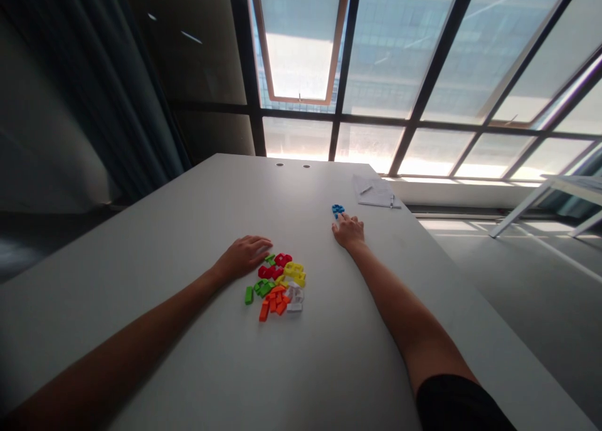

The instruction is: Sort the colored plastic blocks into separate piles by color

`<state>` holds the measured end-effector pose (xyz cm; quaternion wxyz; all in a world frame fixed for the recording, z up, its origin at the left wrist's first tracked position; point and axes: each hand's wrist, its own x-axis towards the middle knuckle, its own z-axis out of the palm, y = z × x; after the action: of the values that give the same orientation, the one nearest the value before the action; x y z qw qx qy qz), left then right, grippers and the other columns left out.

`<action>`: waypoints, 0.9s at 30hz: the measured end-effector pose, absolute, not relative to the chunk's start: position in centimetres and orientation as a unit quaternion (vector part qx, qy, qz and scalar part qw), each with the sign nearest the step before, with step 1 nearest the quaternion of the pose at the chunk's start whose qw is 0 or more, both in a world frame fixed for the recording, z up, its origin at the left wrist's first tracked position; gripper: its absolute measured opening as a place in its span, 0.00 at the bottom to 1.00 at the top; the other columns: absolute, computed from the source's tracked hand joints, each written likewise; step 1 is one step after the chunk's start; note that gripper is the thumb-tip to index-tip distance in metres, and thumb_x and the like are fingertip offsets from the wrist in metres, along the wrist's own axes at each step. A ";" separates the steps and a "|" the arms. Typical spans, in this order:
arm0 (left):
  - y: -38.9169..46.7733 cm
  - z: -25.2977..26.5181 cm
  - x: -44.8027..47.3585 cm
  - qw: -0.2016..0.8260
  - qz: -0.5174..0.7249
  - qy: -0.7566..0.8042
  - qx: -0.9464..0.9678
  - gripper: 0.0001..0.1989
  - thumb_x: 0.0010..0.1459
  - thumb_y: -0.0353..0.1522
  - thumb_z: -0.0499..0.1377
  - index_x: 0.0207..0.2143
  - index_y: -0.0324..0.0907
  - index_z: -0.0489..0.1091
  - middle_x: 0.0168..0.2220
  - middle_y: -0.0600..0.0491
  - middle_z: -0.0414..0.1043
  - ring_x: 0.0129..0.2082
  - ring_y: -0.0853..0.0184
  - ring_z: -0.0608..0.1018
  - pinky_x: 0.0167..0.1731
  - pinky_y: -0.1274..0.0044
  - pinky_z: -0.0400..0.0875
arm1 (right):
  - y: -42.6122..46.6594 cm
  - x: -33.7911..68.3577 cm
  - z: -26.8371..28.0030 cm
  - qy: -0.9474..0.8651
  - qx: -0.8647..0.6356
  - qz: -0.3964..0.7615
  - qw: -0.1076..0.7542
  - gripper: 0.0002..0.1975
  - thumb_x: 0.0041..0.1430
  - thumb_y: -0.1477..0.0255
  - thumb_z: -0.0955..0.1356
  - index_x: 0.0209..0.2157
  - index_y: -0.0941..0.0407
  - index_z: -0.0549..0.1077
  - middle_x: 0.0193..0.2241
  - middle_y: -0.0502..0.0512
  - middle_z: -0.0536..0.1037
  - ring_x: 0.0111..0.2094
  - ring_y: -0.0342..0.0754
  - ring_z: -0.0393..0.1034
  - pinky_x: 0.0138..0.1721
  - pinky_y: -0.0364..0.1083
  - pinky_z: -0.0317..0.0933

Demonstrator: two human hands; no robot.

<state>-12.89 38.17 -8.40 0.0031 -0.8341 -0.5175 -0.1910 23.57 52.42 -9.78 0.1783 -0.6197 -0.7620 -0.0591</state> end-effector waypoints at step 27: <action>38.1 -8.2 -13.0 -0.004 -0.185 -0.518 -0.835 0.17 0.71 0.42 0.53 0.53 0.49 0.77 0.58 0.50 0.78 0.56 0.57 0.78 0.58 0.63 0.71 | 48.7 21.1 -9.3 -0.891 -0.391 0.049 0.226 0.11 0.68 0.69 0.67 0.44 0.54 0.82 0.46 0.60 0.83 0.51 0.55 0.74 0.59 0.54 0.60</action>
<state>-12.97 38.10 -8.23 -0.0042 -0.8353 -0.5178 -0.1849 21.05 48.71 -9.28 0.2261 -0.3910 -0.8908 0.0489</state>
